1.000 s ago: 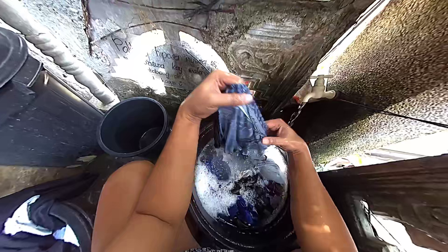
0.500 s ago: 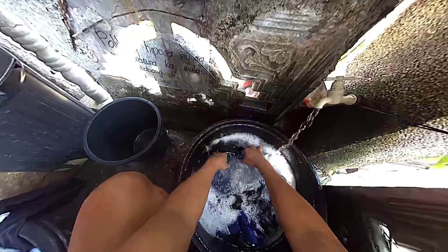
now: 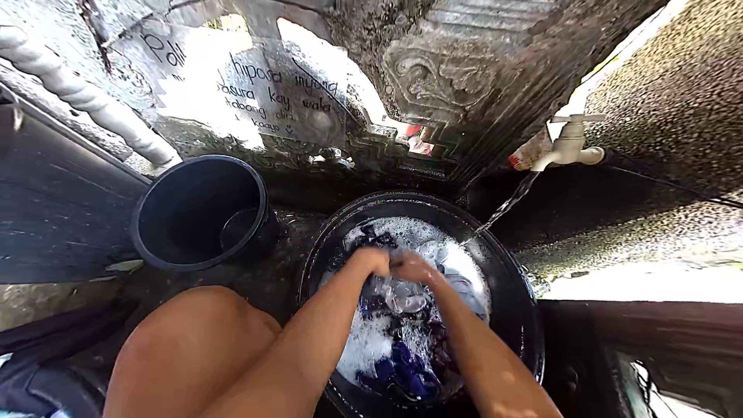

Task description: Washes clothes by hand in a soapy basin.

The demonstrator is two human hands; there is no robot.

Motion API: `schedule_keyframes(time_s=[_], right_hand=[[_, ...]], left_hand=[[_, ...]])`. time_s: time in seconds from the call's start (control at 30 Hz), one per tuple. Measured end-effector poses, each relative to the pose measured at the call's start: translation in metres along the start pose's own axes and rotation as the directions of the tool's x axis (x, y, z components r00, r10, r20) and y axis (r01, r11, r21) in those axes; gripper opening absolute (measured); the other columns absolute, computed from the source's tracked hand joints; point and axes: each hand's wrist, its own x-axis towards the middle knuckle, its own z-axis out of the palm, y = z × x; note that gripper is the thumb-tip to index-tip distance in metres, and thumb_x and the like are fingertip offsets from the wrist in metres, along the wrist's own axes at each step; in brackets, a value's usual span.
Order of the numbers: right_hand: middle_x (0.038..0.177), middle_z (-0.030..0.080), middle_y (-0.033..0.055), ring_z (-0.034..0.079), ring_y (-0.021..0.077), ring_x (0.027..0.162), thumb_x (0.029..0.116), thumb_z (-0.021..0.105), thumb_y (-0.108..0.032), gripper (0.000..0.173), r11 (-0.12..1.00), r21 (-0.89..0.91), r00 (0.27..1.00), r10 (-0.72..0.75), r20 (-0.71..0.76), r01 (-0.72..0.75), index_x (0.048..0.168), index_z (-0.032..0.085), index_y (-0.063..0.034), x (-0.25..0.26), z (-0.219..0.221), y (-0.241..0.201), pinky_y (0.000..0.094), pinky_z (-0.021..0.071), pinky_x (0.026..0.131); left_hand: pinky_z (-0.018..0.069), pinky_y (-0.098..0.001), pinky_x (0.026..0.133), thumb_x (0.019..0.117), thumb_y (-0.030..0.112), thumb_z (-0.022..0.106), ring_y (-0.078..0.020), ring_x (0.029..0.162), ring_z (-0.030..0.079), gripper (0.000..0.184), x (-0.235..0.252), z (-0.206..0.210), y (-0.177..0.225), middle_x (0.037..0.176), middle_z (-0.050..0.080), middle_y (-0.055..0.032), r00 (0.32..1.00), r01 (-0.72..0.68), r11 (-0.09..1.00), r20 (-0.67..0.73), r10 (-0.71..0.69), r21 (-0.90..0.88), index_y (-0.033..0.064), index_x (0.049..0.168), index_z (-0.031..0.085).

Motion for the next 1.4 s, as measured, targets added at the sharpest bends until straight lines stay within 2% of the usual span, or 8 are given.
schedule_keyframes(time_s=[0.13,0.3,0.43,0.53,0.7,0.97,1.3,1.4], right_hand=[[0.077,0.07,0.0071,0.066,0.0176,0.074,0.0921,0.074,-0.017,0.017,0.923,0.049,0.911,-0.368,-0.185,0.383,0.083,0.074,-0.0035,-0.096,-0.095,-0.04,0.0438,0.0553,0.073],[0.085,0.072,-0.0079,0.067,0.0042,0.08,0.0891,0.077,-0.031,0.015,0.455,0.044,0.426,-0.79,-0.44,0.889,0.082,0.073,-0.018,-0.191,-0.166,-0.085,0.0248,0.0576,0.072],[0.092,0.076,-0.0071,0.071,0.005,0.088,0.0816,0.084,-0.035,0.024,0.737,-0.106,0.709,-0.672,-0.213,0.667,0.097,0.078,-0.0176,-0.175,-0.166,-0.094,0.0313,0.0615,0.082],[0.107,0.074,0.0016,0.066,0.0222,0.11,0.0832,0.084,-0.043,0.034,0.867,-0.436,0.911,-0.359,-0.205,0.243,0.105,0.078,-0.0178,-0.161,-0.165,-0.087,0.0666,0.0367,0.109],[0.114,0.075,0.0089,0.066,0.034,0.113,0.0904,0.078,-0.042,0.032,0.885,-0.462,0.958,-0.084,-0.274,-0.054,0.115,0.077,-0.0213,-0.126,-0.15,-0.055,0.0742,0.0378,0.102],[0.128,0.069,0.0167,0.06,0.0403,0.125,0.09,0.072,-0.041,0.043,0.95,-0.251,0.979,0.154,-0.134,-0.184,0.126,0.072,-0.0182,0.057,-0.025,0.047,0.07,0.0399,0.107],[0.153,0.049,0.0235,0.05,0.0431,0.14,0.1077,0.044,-0.021,0.049,0.965,-0.126,0.956,0.201,-0.216,-0.232,0.156,0.045,-0.012,0.025,0.096,0.01,0.0623,0.0401,0.114],[0.144,0.057,0.0253,0.052,0.0449,0.136,0.1037,0.054,-0.028,0.048,0.947,-0.288,0.983,0.169,0.075,-0.141,0.145,0.054,-0.0031,0.014,0.067,0.013,0.0692,0.0392,0.11]], left_hand=[[0.0521,-0.0645,0.089,0.0938,0.044,0.074,-0.0379,0.097,0.068,0.048,-0.104,-0.099,0.023,0.099,0.071,-0.0228,0.927,-0.272,0.961,-0.279,0.249,-0.043,-0.0029,0.101,0.074],[0.0443,-0.0296,0.055,0.0943,0.029,0.072,-0.0065,0.059,0.054,0.035,-0.221,-0.158,0.022,0.063,0.058,0.0029,0.303,-0.822,0.544,-0.683,0.665,0.165,0.0104,0.066,0.063],[0.0414,-0.026,0.06,0.0941,0.009,0.066,-0.0069,0.066,0.053,0.031,-0.266,-0.17,0.018,0.068,0.054,0.0021,-0.051,-0.936,0.232,-0.752,0.657,0.266,0.0105,0.065,0.054],[0.0412,-0.0263,0.058,0.0922,0.012,0.069,-0.0062,0.064,0.053,0.033,-0.257,-0.17,-0.007,0.066,0.055,0.0036,0.135,-0.909,0.373,-0.713,0.688,0.187,0.0123,0.063,0.055],[0.0508,-0.065,0.095,0.0919,0.049,0.074,-0.033,0.107,0.068,0.039,-0.143,-0.131,-0.031,0.107,0.074,-0.014,0.929,-0.078,0.993,-0.369,0.039,-0.09,0.0119,0.102,0.08],[0.05,-0.0665,0.098,0.0934,0.053,0.069,-0.0412,0.116,0.065,0.056,0.053,0.029,-0.061,0.121,0.069,-0.0239,0.965,0.142,0.952,-0.175,-0.194,-0.272,0.0006,0.113,0.073],[0.0392,-0.0678,0.111,0.1048,0.012,0.05,-0.0463,0.141,0.046,0.054,0.029,0.118,-0.022,0.157,0.044,-0.0249,0.946,0.202,0.937,-0.193,-0.262,-0.286,0.0032,0.157,0.04],[0.0466,-0.0728,0.098,0.0925,0.029,0.071,-0.0478,0.125,0.059,0.05,0.03,0.075,-0.022,0.134,0.061,-0.0283,0.994,0.106,0.989,0.013,-0.105,-0.106,-0.0031,0.131,0.063]])
